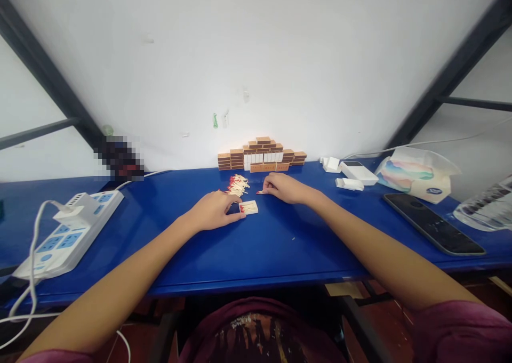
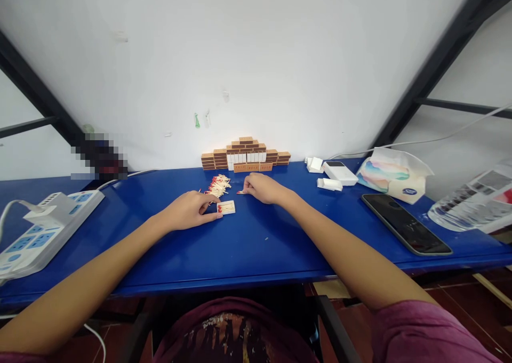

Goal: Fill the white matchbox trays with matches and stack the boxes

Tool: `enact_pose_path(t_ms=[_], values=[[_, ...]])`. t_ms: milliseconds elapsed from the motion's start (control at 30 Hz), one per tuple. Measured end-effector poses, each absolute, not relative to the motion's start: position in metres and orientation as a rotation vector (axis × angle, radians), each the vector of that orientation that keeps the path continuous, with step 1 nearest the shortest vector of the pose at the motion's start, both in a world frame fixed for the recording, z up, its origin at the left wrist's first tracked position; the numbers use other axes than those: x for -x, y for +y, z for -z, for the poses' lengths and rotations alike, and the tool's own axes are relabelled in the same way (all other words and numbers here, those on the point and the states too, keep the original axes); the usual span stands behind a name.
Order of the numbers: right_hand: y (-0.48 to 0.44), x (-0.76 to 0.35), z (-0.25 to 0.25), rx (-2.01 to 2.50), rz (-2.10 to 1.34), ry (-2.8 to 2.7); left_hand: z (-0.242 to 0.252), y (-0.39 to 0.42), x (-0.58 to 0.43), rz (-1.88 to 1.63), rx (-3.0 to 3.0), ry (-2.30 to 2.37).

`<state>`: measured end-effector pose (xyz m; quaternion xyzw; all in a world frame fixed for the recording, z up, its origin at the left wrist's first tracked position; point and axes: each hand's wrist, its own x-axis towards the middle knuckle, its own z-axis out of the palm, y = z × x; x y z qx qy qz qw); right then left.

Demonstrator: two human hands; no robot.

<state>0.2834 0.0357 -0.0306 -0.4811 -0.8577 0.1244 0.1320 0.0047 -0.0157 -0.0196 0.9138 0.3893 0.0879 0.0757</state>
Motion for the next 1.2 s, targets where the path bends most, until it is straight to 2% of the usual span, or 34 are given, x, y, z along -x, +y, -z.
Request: enact_pose_path(t_ms=[400, 700, 900, 1200], values=[[0.036, -0.287, 0.028, 1.408, -0.486, -2.479, 0.019, -0.016, -0.005, -0.256, -2.751, 1.163], [0.03, -0.285, 0.022, 1.406, -0.439, -2.531, 0.02, -0.015, -0.004, -0.248, -2.744, 1.18], [0.024, -0.284, 0.018, 1.449, -0.563, -2.528, 0.02, -0.015, -0.004, -0.253, -2.753, 1.17], [0.02, -0.277, 0.017, 1.416, -0.379, -2.625, 0.019, -0.014, -0.004, -0.244, -2.741, 1.173]])
